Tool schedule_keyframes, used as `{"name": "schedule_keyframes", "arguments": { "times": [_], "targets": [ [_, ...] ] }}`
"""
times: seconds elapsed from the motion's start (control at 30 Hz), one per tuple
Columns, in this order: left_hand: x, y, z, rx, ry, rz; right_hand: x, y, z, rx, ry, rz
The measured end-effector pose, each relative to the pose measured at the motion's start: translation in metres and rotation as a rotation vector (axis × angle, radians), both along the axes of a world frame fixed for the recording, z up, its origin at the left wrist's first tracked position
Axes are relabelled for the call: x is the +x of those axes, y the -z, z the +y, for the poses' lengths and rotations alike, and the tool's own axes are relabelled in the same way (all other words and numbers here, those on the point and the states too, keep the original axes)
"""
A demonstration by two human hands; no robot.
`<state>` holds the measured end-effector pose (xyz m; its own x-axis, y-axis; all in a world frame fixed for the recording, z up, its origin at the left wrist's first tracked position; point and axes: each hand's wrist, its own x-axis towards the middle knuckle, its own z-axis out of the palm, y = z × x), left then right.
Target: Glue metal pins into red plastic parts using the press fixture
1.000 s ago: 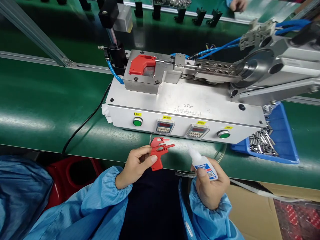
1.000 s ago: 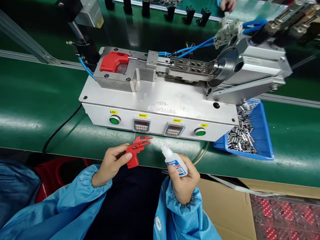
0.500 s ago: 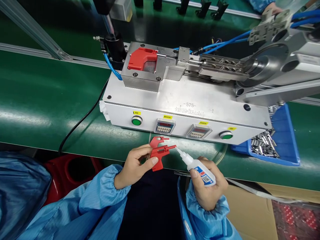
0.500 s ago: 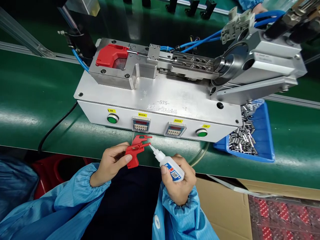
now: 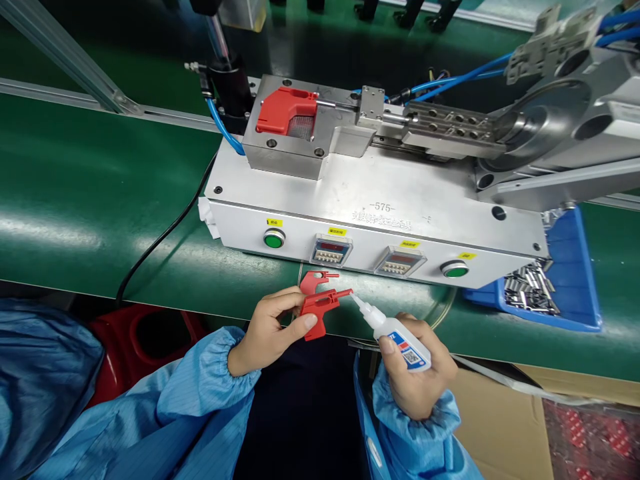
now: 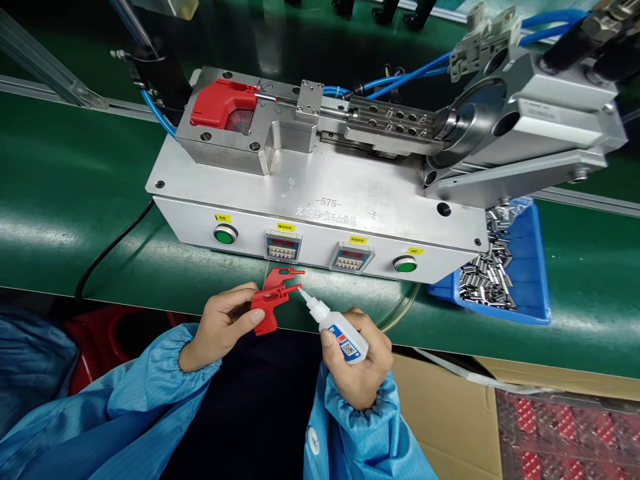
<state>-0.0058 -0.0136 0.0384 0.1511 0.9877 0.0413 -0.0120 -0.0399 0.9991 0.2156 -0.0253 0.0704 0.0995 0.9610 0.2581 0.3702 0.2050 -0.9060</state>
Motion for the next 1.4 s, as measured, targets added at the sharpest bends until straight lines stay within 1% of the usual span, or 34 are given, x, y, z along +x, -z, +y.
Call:
{"name": "schedule_keyframes", "arguments": {
  "times": [0.2, 0.3, 0.43, 0.5, 0.6, 0.73, 0.8, 0.9, 0.97, 1.13, 1.3, 1.4],
  "targets": [
    [0.0, 0.002, -0.001, -0.026, 0.006, 0.029, -0.001, -0.004, -0.002, -0.035, 0.02, -0.013],
    [0.001, 0.002, 0.0, -0.048, 0.004, 0.023, 0.003, 0.0, -0.005, -0.068, 0.044, 0.015],
    [0.002, 0.003, 0.001, -0.092, 0.014, -0.012, 0.009, 0.01, -0.003, -0.071, 0.088, 0.19],
    [0.003, 0.003, 0.001, -0.113, 0.014, -0.034, 0.009, 0.012, 0.001, -0.081, 0.112, 0.3],
    [0.005, 0.003, -0.001, -0.156, 0.006, -0.041, 0.007, 0.006, 0.009, -0.097, 0.15, 0.438],
    [0.006, 0.003, -0.003, -0.183, 0.02, -0.037, 0.0, -0.004, 0.016, -0.109, 0.237, 0.528],
    [0.006, 0.004, -0.004, -0.18, 0.034, -0.043, -0.003, -0.006, 0.018, -0.129, 0.219, 0.547],
    [0.006, 0.004, -0.004, -0.162, 0.041, -0.031, -0.005, -0.003, 0.017, -0.144, 0.115, 0.546],
    [0.005, 0.004, -0.004, -0.155, 0.042, -0.017, -0.005, 0.0, 0.015, -0.142, 0.085, 0.504],
    [0.005, 0.003, -0.003, -0.172, 0.049, 0.001, -0.003, 0.004, 0.01, -0.078, 0.169, 0.332],
    [0.007, 0.004, -0.003, -0.177, 0.045, 0.0, -0.004, 0.004, 0.011, -0.004, 0.166, 0.327],
    [0.007, 0.005, -0.004, -0.172, 0.061, -0.02, -0.006, 0.007, 0.008, 0.037, 0.208, 0.291]
  ]
}}
